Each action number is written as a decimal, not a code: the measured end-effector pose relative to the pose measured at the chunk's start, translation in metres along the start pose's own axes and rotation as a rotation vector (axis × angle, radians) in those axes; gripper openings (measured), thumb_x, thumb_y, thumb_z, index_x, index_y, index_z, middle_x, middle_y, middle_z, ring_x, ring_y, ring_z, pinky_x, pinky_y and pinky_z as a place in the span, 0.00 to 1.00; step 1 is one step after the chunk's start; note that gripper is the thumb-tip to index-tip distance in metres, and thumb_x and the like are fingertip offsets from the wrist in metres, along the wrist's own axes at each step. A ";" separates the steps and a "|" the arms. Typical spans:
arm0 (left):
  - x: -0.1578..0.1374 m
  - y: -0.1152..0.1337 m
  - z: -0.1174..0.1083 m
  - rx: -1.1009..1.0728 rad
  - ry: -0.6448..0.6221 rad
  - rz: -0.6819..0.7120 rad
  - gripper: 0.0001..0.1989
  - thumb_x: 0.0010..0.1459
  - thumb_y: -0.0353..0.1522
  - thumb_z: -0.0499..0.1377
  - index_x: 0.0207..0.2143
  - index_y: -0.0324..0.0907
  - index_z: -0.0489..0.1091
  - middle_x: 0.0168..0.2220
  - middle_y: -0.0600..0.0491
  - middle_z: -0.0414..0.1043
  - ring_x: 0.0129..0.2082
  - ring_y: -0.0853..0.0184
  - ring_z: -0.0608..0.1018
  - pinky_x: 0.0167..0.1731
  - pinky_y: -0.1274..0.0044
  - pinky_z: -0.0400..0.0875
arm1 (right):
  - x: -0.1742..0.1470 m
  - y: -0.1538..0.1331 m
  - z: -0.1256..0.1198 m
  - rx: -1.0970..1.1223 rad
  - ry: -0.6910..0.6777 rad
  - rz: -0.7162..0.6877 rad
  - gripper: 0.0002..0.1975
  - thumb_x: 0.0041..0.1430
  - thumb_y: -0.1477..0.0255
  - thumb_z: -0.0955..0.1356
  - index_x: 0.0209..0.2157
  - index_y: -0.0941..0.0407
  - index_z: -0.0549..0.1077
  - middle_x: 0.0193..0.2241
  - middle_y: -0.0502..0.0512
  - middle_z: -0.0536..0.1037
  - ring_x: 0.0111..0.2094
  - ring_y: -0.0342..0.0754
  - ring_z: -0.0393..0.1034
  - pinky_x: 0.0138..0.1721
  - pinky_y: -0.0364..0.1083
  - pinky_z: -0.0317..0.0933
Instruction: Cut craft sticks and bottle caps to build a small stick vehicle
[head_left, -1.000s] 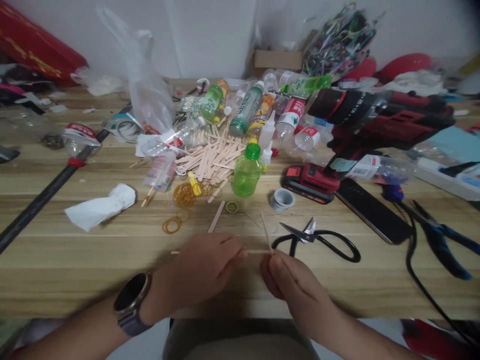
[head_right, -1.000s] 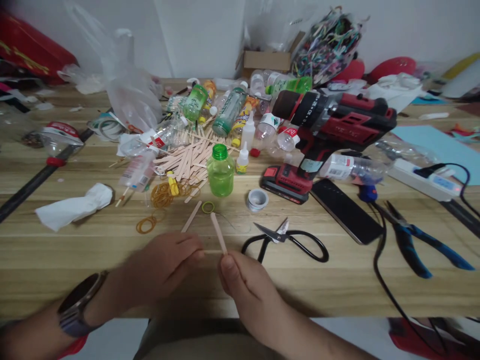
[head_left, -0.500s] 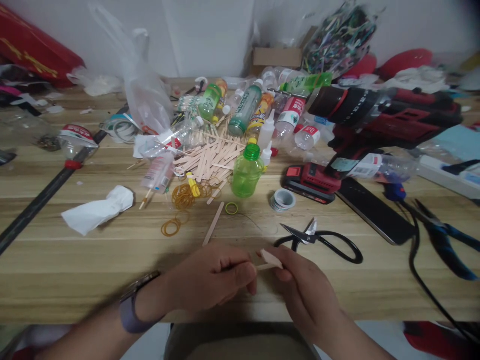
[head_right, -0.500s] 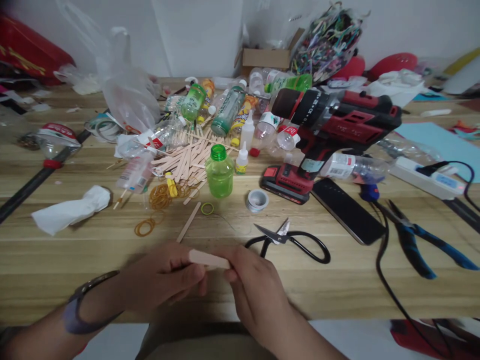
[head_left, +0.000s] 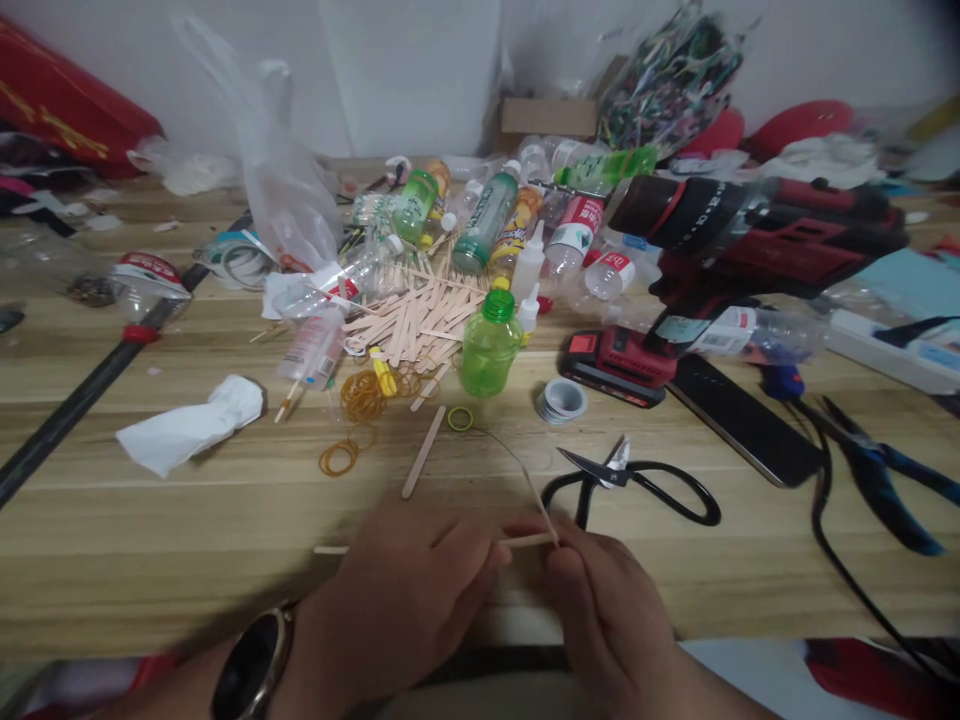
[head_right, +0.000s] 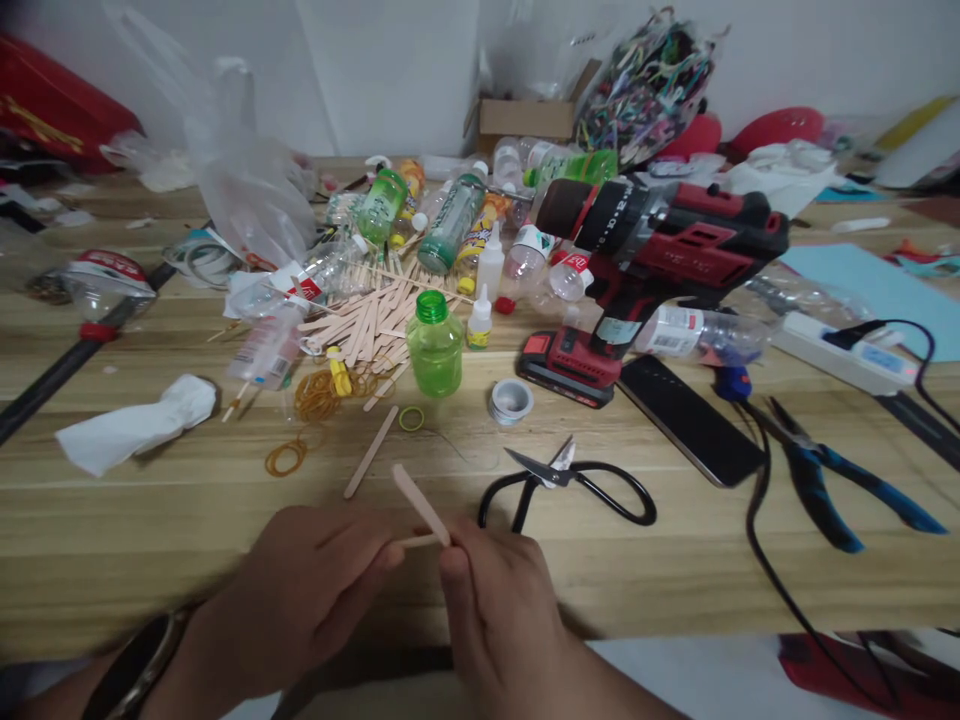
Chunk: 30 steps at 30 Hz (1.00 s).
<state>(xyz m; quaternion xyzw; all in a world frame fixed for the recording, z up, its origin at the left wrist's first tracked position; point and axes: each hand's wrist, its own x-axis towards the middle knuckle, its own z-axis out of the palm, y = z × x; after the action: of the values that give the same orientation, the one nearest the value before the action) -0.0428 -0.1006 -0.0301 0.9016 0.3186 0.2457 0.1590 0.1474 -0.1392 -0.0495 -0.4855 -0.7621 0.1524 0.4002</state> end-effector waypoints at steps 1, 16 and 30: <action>0.000 -0.002 0.001 0.054 0.013 0.011 0.19 0.73 0.34 0.42 0.32 0.43 0.67 0.24 0.56 0.72 0.22 0.68 0.71 0.22 0.74 0.54 | 0.001 -0.001 0.002 0.007 0.012 0.018 0.23 0.77 0.66 0.51 0.37 0.53 0.71 0.24 0.48 0.78 0.23 0.44 0.75 0.25 0.41 0.65; 0.011 -0.021 0.014 -0.070 -0.203 -0.108 0.17 0.69 0.26 0.45 0.53 0.41 0.68 0.43 0.47 0.76 0.44 0.59 0.75 0.45 0.66 0.71 | -0.009 0.016 0.017 0.134 0.062 0.316 0.17 0.74 0.65 0.56 0.41 0.54 0.73 0.21 0.46 0.74 0.17 0.44 0.68 0.19 0.39 0.61; 0.010 -0.007 0.009 -0.450 -0.144 -0.273 0.17 0.70 0.35 0.49 0.28 0.41 0.69 0.23 0.58 0.68 0.24 0.71 0.68 0.27 0.78 0.58 | -0.005 0.013 0.002 0.380 -0.025 0.207 0.18 0.73 0.68 0.60 0.59 0.47 0.72 0.43 0.54 0.80 0.44 0.48 0.76 0.47 0.45 0.70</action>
<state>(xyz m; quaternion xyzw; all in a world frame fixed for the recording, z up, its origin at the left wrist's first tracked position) -0.0352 -0.0899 -0.0371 0.8073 0.3625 0.2219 0.4093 0.1547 -0.1374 -0.0614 -0.4750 -0.6707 0.3398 0.4573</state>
